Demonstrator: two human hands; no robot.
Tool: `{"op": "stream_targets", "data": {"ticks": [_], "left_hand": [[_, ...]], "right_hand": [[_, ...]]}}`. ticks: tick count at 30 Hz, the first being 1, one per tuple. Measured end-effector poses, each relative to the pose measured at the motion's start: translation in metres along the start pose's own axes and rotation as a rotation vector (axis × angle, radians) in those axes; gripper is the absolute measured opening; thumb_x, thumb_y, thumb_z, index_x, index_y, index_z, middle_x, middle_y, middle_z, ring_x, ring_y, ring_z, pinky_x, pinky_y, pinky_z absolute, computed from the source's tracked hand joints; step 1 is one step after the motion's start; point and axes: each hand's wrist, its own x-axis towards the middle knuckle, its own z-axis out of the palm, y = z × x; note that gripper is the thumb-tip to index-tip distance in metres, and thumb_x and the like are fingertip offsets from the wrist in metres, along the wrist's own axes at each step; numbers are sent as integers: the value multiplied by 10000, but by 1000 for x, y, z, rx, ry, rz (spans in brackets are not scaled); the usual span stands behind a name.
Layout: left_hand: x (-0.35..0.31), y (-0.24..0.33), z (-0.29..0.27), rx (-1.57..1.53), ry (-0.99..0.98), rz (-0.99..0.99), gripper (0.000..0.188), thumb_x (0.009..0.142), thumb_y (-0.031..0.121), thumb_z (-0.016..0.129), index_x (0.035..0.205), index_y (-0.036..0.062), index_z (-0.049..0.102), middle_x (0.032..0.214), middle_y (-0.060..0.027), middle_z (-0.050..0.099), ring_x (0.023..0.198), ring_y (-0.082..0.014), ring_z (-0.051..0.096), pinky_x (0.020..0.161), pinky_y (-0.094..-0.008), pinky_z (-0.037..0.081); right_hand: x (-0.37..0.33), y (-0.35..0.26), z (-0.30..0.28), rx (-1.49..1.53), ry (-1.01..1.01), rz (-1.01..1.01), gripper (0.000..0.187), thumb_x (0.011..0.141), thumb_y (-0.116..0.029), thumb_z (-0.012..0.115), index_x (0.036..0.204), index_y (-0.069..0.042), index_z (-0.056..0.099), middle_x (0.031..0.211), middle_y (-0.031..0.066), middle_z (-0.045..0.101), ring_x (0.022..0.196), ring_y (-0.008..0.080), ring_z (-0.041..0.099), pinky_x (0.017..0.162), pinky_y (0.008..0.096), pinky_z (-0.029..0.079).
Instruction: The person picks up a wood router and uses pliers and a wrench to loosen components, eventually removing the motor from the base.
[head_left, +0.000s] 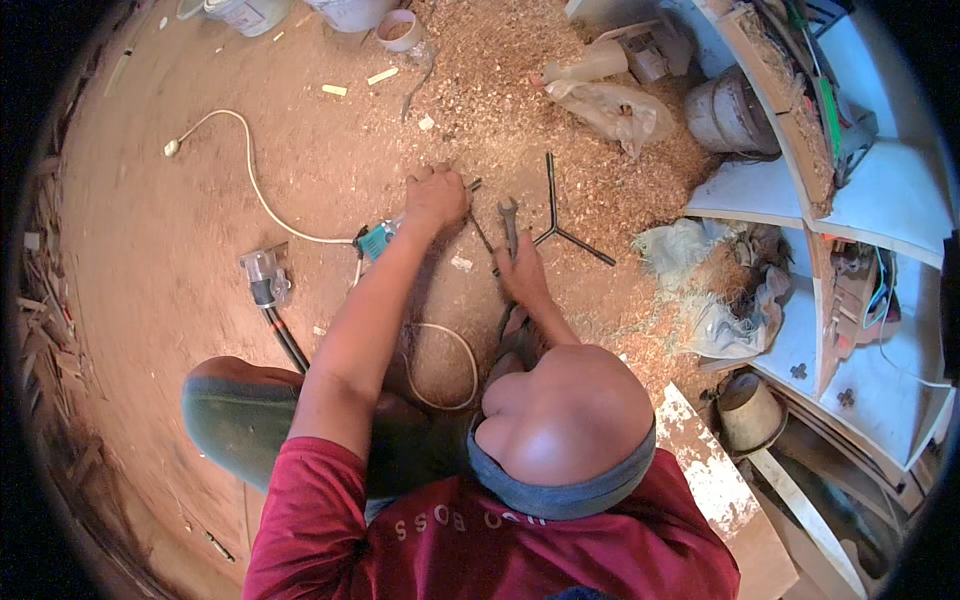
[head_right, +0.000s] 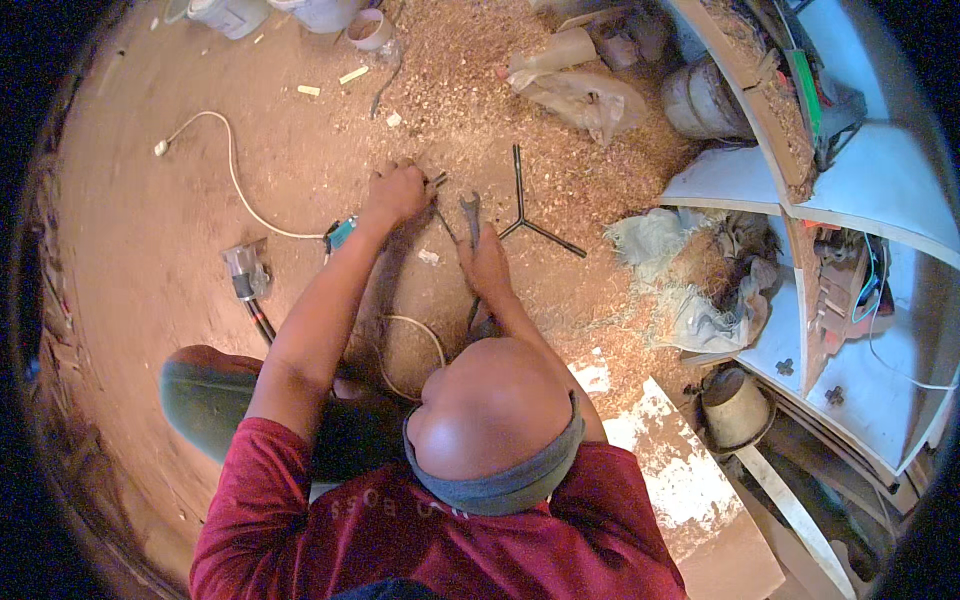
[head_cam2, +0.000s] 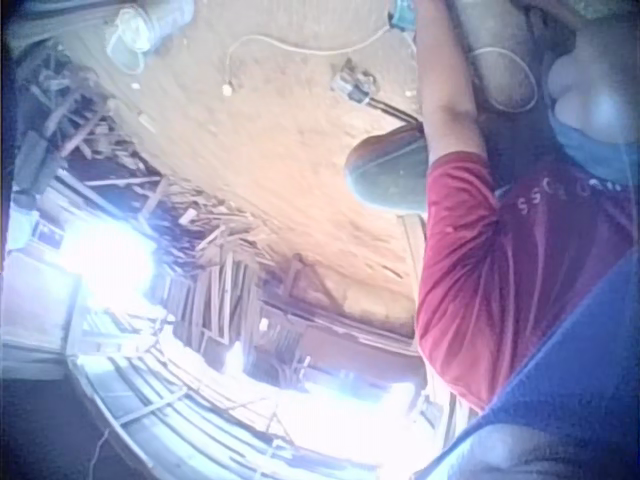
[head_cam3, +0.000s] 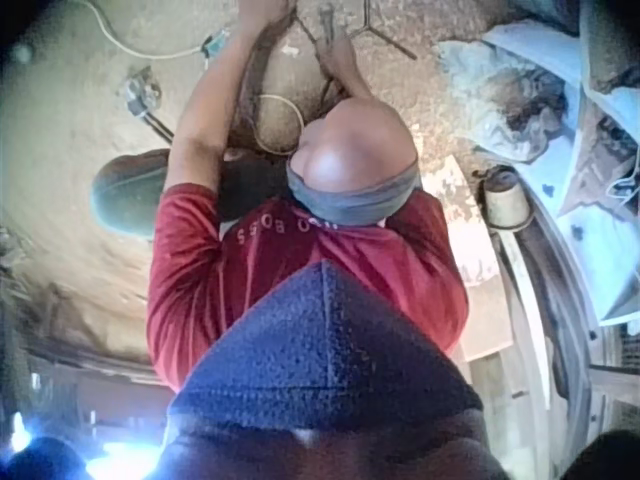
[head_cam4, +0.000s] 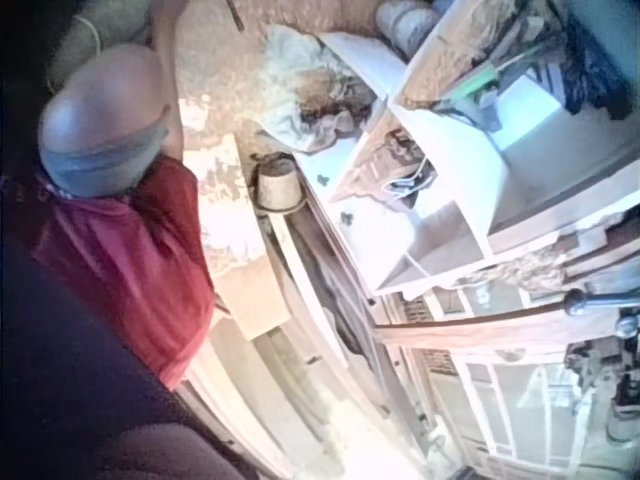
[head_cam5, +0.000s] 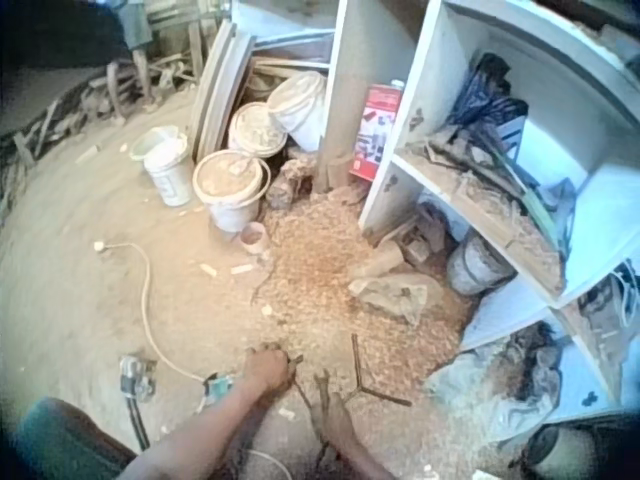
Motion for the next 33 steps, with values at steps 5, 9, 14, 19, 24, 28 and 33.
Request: {"op": "stream_targets", "data": {"ticks": [5, 9, 14, 19, 24, 28, 33], "left_hand": [[0, 20, -13, -110, -8, -157, 517, 826, 433, 713, 1168, 50, 652, 1235, -137, 651, 1224, -348, 566, 1019, -565, 426], [-4, 22, -4, -160, 51, -223, 558, 818, 455, 728, 1207, 66, 631, 1222, -128, 663, 1216, -350, 573, 1002, -573, 438], [0, 12, 15, -29, 118, -112, 435, 819, 323, 708, 1157, 52, 668, 1253, -153, 640, 1180, -333, 589, 980, -545, 431], [8, 23, 0, -45, 20, -151, 392, 844, 291, 659, 1152, 50, 673, 1238, -156, 645, 1195, -343, 573, 952, -523, 438], [-9, 29, 12, -20, 314, -84, 314, 867, 285, 623, 1067, 56, 703, 1161, -155, 679, 1163, -360, 592, 982, -543, 425], [0, 23, 6, 21, 135, -77, 447, 840, 355, 678, 1161, 46, 644, 1217, -161, 650, 1194, -371, 575, 1022, -571, 403], [-3, 22, -2, -114, 68, -151, 462, 833, 393, 693, 1134, 43, 675, 1245, -171, 641, 1246, -384, 542, 1042, -573, 393]], "right_hand": [[5, 4, 23, -103, 57, -67, 343, 856, -172, 667, 1048, 20, 457, 968, 295, 606, 937, 501, 603, 793, 547, 473], [8, 4, 27, -72, 98, -42, 298, 839, -166, 674, 993, 0, 481, 884, 272, 625, 876, 475, 623, 762, 521, 481], [6, 2, 30, -45, 103, -15, 286, 819, -145, 672, 991, -9, 489, 875, 253, 635, 863, 455, 636, 751, 509, 489], [5, 3, 29, 3, 125, 58, 290, 815, -146, 688, 988, -17, 495, 847, 213, 642, 838, 424, 653, 733, 487, 501], [0, -6, 18, 17, 135, 40, 351, 804, -146, 715, 1041, -7, 496, 914, 253, 644, 890, 465, 639, 760, 538, 497], [0, -1, 22, 120, 164, 3, 343, 800, -147, 716, 1031, -4, 506, 917, 243, 646, 876, 451, 645, 755, 517, 501], [-6, -9, 18, 258, 177, 5, 336, 796, -162, 726, 1018, -7, 528, 905, 209, 652, 851, 408, 661, 748, 488, 510]]}}
